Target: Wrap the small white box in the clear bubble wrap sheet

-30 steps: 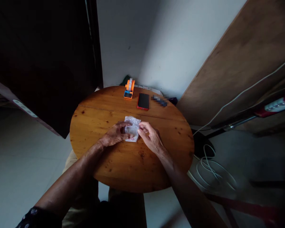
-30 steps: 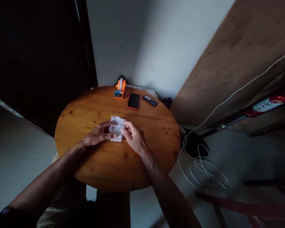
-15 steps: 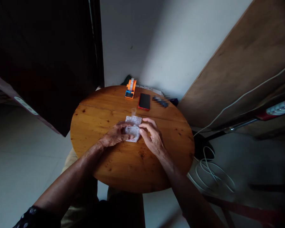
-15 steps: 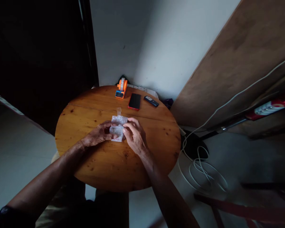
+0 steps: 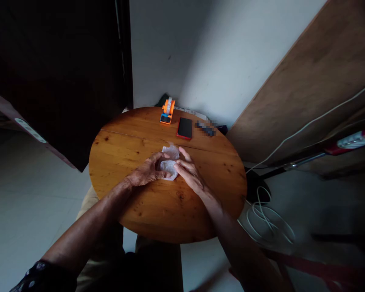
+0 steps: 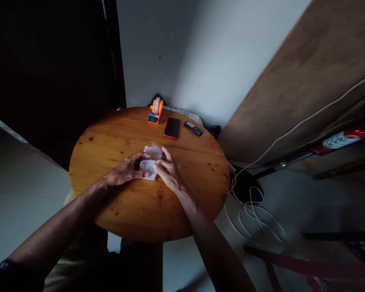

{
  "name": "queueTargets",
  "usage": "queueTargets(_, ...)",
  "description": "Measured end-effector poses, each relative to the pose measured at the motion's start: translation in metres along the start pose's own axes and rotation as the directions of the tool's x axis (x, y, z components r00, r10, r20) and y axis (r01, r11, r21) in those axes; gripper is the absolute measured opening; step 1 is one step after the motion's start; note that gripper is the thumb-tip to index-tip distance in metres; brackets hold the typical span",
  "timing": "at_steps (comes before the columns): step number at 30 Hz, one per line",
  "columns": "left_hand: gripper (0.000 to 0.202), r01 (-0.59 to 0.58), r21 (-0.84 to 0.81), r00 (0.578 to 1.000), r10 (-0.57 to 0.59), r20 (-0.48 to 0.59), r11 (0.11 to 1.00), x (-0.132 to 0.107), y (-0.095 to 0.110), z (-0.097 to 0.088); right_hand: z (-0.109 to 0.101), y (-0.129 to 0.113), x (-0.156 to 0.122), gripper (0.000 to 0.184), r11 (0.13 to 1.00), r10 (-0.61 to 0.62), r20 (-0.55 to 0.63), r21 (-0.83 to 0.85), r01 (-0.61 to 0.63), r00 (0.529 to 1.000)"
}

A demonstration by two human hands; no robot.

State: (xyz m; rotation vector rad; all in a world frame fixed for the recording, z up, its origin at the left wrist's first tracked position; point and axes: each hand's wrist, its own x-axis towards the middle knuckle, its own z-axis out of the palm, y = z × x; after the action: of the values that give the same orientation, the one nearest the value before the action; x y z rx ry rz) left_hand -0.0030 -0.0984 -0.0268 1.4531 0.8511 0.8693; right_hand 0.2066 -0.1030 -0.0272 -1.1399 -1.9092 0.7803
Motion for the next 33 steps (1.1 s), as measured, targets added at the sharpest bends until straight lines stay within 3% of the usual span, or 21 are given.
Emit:
queueTargets(6, 0.049, -0.054, 0.07, 0.999, 0.053, 0.007, 0.996, 0.0, 0.006, -0.001, 0.0, -0.001, -0.002, 0.043, 1.0, 0.021, -0.031, 0.009, -0.02, 0.999)
queueTargets(10, 0.05, -0.052, 0.068, 0.998, 0.053, -0.018, 0.996, 0.001, 0.005, -0.001, -0.007, 0.004, -0.003, 0.039, 0.997, 0.067, -0.218, 0.042, -0.06, 0.974)
queueTargets(12, 0.05, -0.042, 0.072, 0.999, 0.043, -0.009, 0.996, 0.001, 0.004, -0.001, -0.01, 0.011, 0.0, 0.044, 0.98, 0.169, -0.299, 0.15, -0.129, 0.939)
queueTargets(15, 0.052, -0.031, 0.069, 0.999, 0.032, -0.007, 0.997, 0.0, 0.004, -0.001, -0.013, 0.019, 0.01, 0.055, 0.893, 0.392, -0.226, 0.325, -0.311, 0.892)
queueTargets(18, 0.051, -0.039, 0.086, 0.999, 0.038, 0.009, 0.996, -0.001, 0.005, -0.002, -0.012, 0.019, 0.025, 0.054, 0.828, 0.504, -0.109, 0.343, -0.443, 0.857)
queueTargets(20, 0.051, -0.042, 0.087, 0.999, 0.041, 0.008, 0.995, -0.001, 0.004, -0.002, -0.009, 0.013, 0.035, 0.047, 0.824, 0.5, -0.038, 0.326, -0.462, 0.865)
queueTargets(23, 0.051, -0.04, 0.069, 0.999, 0.04, -0.007, 0.997, 0.001, 0.003, -0.002, -0.004, 0.002, 0.042, 0.04, 0.855, 0.398, 0.014, 0.357, -0.377, 0.917)
queueTargets(26, 0.055, -0.024, 0.031, 0.999, 0.025, -0.02, 0.999, 0.003, 0.0, -0.002, 0.001, -0.006, 0.038, 0.036, 0.883, 0.295, -0.014, 0.386, -0.267, 0.955)
queueTargets(29, 0.058, -0.013, 0.003, 1.0, 0.013, -0.023, 1.0, 0.005, -0.003, -0.001, 0.002, -0.011, 0.026, 0.034, 0.922, 0.244, -0.017, 0.314, -0.226, 0.97)
queueTargets(33, 0.047, -0.089, 0.06, 0.993, 0.094, -0.073, 0.994, 0.003, -0.006, 0.002, -0.002, -0.011, 0.012, 0.034, 0.961, 0.202, -0.03, 0.197, -0.192, 0.979)
